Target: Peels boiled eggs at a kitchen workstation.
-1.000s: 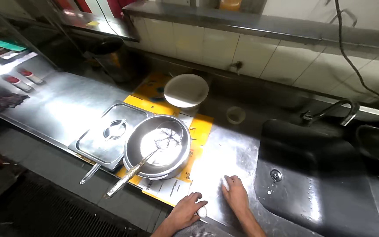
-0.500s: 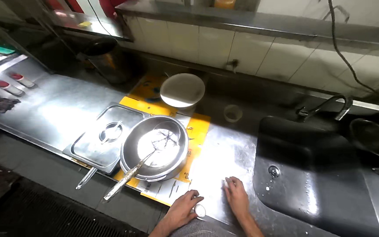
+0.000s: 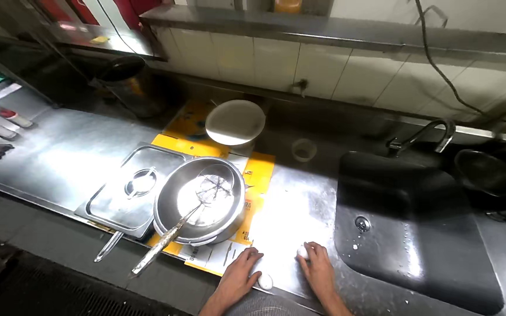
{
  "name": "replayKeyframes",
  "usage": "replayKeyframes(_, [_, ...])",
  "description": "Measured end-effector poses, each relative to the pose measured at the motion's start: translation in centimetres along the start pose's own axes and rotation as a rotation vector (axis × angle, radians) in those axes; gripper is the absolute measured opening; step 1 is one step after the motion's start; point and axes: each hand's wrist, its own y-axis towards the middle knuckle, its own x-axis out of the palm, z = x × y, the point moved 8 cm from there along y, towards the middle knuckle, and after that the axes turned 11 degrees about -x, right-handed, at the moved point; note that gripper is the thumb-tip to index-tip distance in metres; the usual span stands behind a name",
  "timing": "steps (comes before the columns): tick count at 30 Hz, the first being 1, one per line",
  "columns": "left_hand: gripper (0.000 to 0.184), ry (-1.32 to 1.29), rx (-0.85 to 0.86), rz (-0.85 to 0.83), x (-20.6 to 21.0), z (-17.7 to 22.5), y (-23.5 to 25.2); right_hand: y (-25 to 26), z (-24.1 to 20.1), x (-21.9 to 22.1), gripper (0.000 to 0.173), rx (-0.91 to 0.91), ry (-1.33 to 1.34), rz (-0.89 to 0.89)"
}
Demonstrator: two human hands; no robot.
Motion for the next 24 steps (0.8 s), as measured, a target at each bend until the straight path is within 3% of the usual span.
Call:
replayKeyframes(8, [0.043, -0.022, -0.011, 0.066, -0.7, 0.2, -0.3, -0.4, 0.7, 0.1, 0.044, 0.033, -0.064, -0.004])
replayKeyframes(15, [0.043, -0.093, 0.024, 0.041, -0.7, 5.1, 2.6, 1.1, 0.0, 1.6, 0.044, 0.131, 0.134, -0.583])
replayKeyframes(17, [0.045, -0.155, -0.034, -0.023, -0.2, 6.9, 4.0, 1.4, 1.4, 0.9, 0.044, 0.306, 0.327, -0.484])
replayKeyframes(20, [0.051, -0.345, -0.089, -0.101, 0.5, 9.3, 5.0, 1.3, 2.6, -1.0, 0.03, 0.668, 0.768, -0.168])
replayKeyframes(21, [0.054, -0.43, -0.086, -0.126, 0.8, 10.2, 5.1, 1.2, 2.1, -1.7, 0.034, 0.752, 0.927, -0.1])
replayKeyframes(24, [0.055, -0.679, -0.063, -0.192, 1.3, 12.7, 5.0, 1.2, -0.4, -4.0, 0.04, 0.848, 1.263, -0.029])
